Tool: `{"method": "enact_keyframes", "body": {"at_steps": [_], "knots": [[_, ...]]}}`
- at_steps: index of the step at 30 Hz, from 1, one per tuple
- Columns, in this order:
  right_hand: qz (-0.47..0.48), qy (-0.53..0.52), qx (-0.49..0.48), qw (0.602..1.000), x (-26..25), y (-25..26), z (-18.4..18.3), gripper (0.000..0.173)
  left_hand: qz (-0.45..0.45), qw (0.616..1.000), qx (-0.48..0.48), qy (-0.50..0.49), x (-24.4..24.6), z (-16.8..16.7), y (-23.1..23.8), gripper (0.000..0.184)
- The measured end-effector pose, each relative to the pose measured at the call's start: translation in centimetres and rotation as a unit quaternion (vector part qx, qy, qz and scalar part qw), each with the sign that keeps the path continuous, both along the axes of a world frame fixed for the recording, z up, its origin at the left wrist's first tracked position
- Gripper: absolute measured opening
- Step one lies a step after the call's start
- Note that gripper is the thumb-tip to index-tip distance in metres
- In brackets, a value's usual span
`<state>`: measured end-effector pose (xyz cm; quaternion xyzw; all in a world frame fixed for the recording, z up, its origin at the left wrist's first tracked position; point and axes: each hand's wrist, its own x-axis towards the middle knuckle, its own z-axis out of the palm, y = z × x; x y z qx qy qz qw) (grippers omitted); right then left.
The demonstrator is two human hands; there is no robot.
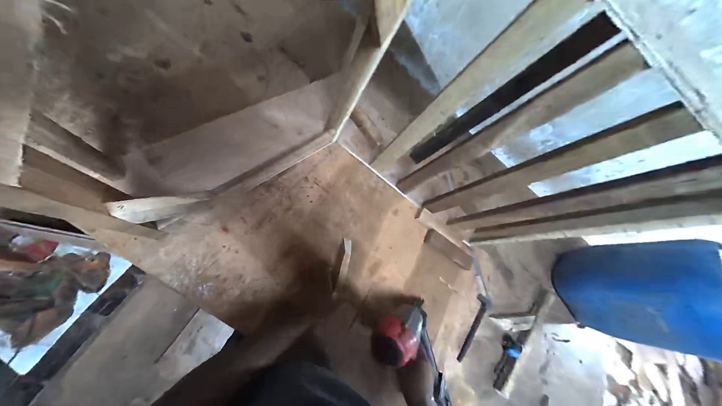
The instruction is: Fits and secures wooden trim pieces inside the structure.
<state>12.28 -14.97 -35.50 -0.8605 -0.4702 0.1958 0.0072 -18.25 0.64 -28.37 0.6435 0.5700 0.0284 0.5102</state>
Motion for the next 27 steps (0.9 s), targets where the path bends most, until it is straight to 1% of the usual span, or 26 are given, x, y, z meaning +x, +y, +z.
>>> {"method": "enact_keyframes", "body": {"at_steps": [1,2,3,4,5,6,7,9,10,11,12,13,14,15,16,17,18,19,20,21,22,23,26,27], "knots": [[-0.004,0.028,-0.001,1.0,0.1,-0.8,-0.9,0.059,0.013,0.995,-0.094,-0.015,1.0,0.6,1.5,0.054],[-0.004,0.06,-0.009,0.998,0.4,-1.6,-1.4,0.062,0.058,0.986,-0.151,-0.048,1.8,0.6,2.0,0.046],[0.007,0.09,-0.028,0.996,0.9,-1.9,-1.5,0.063,0.117,0.976,-0.156,-0.092,2.6,-1.0,1.7,0.039],[0.026,0.114,-0.053,0.992,1.6,-1.8,-1.1,0.059,0.168,0.963,-0.141,-0.154,2.7,-3.7,0.7,0.037],[0.055,0.125,-0.073,0.988,2.5,-1.5,-0.6,0.049,0.198,0.95,-0.114,-0.211,2.6,-7.3,-0.4,0.039],[0.084,0.123,-0.083,0.985,3.4,-1.0,0.1,0.039,0.218,0.934,-0.114,-0.259,2.3,-9.3,-1.1,0.041],[0.104,0.116,-0.069,0.985,3.8,0.1,1.2,0.032,0.225,0.919,-0.122,-0.299,2.1,-10.0,-1.5,0.043],[0.13,0.135,0.017,0.982,3.6,3.1,4.1,0.029,0.219,0.895,-0.142,-0.363,1.7,-8.9,-1.7,0.041],[0.161,0.153,0.084,0.972,3.2,4.9,5.2,0.029,0.21,0.885,-0.149,-0.388,1.6,-7.7,-1.8,0.037],[0.201,0.168,0.145,0.954,2.5,6.9,6.1,0.034,0.197,0.878,-0.162,-0.405,1.5,-6.5,-1.7,0.035],[0.246,0.174,0.191,0.934,1.8,9.0,6.8,0.043,0.182,0.87,-0.176,-0.424,1.3,-5.2,-1.6,0.033],[0.294,0.166,0.21,0.918,1.0,11.1,7.6,0.057,0.164,0.862,-0.188,-0.44,1.0,-4.1,-1.5,0.032],[0.347,0.147,0.224,0.899,0.2,13.2,8.3,0.067,0.148,0.855,-0.197,-0.456,0.7,-3.1,-1.4,0.033],[0.403,0.128,0.239,0.874,-0.5,15.3,8.9,0.066,0.131,0.848,-0.204,-0.472,0.4,-2.5,-1.3,0.034],[0.459,0.121,0.254,0.843,-1.2,17.5,9.2,0.056,0.12,0.84,-0.212,-0.485,-0.1,-2.1,-1.1,0.035],[0.509,0.125,0.269,0.808,-1.9,19.8,9.4,0.041,0.124,0.831,-0.218,-0.496,-0.6,-2.1,-0.9,0.034],[0.553,0.127,0.271,0.778,-2.7,22.2,9.6,0.03,0.149,0.823,-0.219,-0.503,-1.2,-2.2,-0.5,0.031],[0.584,0.119,0.256,0.762,-3.6,24.5,10.0,0.026,0.2,0.82,-0.21,-0.493,-2.0,-2.1,0.2,0.029],[0.606,0.092,0.225,0.757,-4.6,26.8,10.6,0.026,0.26,0.832,-0.176,-0.457,-3.0,-1.9,1.0,0.026],[0.621,0.053,0.189,0.759,-5.9,29.0,11.4,0.029,0.29,0.863,-0.12,-0.397,-4.2,-1.8,2.1,0.033],[0.63,0.026,0.152,0.762,-7.2,31.3,12.3,0.033,0.291,0.891,-0.057,-0.343,-5.5,-2.0,3.5,0.038],[0.634,0.003,0.127,0.763,-8.7,33.7,12.9,0.036,0.28,0.905,0.011,-0.321,-6.6,-2.5,5.1,0.04],[0.649,-0.02,0.093,0.755,-14.2,41.4,14.8,0.039,0.274,0.909,0.148,-0.278,-9.5,-3.5,10.5,0.052],[0.661,-0.024,0.095,0.744,-16.0,44.1,15.3,0.037,0.277,0.904,0.204,-0.253,-10.2,-4.1,12.5,0.053]]}}
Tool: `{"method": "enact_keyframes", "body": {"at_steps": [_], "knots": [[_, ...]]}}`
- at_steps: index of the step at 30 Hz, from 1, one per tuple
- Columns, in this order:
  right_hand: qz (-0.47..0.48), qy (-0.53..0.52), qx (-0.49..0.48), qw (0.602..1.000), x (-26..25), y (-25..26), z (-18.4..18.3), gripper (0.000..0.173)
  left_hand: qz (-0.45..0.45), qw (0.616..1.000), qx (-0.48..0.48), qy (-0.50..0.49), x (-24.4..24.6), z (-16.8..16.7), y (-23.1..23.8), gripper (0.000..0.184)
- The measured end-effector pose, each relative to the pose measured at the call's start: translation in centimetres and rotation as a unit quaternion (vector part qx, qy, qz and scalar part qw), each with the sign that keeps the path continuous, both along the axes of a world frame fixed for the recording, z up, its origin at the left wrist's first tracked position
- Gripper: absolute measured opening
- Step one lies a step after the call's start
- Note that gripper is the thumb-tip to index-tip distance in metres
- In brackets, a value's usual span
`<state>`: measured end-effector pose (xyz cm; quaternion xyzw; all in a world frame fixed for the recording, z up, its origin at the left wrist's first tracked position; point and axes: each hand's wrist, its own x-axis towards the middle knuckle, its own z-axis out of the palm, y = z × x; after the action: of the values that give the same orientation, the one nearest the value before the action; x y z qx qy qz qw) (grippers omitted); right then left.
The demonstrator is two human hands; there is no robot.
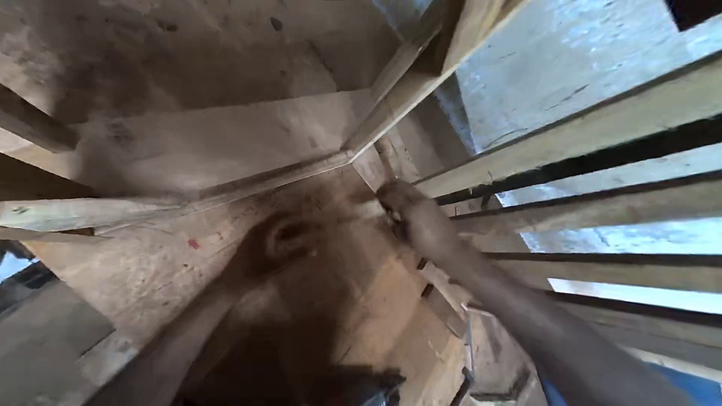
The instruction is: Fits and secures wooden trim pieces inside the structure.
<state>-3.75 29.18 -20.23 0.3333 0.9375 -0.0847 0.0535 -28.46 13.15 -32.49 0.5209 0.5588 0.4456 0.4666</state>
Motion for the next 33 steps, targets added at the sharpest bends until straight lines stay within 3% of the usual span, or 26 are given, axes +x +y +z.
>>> {"method": "enact_keyframes", "body": {"at_steps": [2,4,7,10,14,23,26,33], "knots": [[0.044,-0.019,0.026,0.999,-3.8,5.3,1.1,0.03,0.068,0.987,0.093,0.114,-1.1,-1.8,4.7,0.04],[0.091,-0.058,0.051,0.993,-7.0,10.0,2.3,0.023,0.118,0.961,0.12,0.219,-2.0,-3.4,9.5,0.035],[0.138,-0.149,0.098,0.974,-9.3,16.0,2.2,0.017,0.116,0.936,0.071,0.326,-2.3,-5.1,15.6,0.038],[0.172,-0.227,0.168,0.944,-9.6,18.5,1.0,0.014,0.054,0.931,0.02,0.36,-1.4,-6.2,19.5,0.037],[0.193,-0.255,0.182,0.93,-9.8,18.4,0.7,0.015,0.027,0.925,0.093,0.367,-1.5,-9.2,19.6,0.042],[0.244,-0.262,0.185,0.915,-9.0,18.4,0.0,0.019,0.049,0.911,0.114,0.394,-1.0,-9.3,18.3,0.043],[0.24,-0.268,0.171,0.917,-9.1,18.4,-0.1,0.023,0.073,0.903,0.162,0.392,-0.8,-9.6,18.1,0.039],[0.217,-0.273,0.184,0.919,-9.3,17.9,-0.3,0.022,0.044,0.911,0.104,0.396,-0.9,-7.7,18.2,0.056]]}}
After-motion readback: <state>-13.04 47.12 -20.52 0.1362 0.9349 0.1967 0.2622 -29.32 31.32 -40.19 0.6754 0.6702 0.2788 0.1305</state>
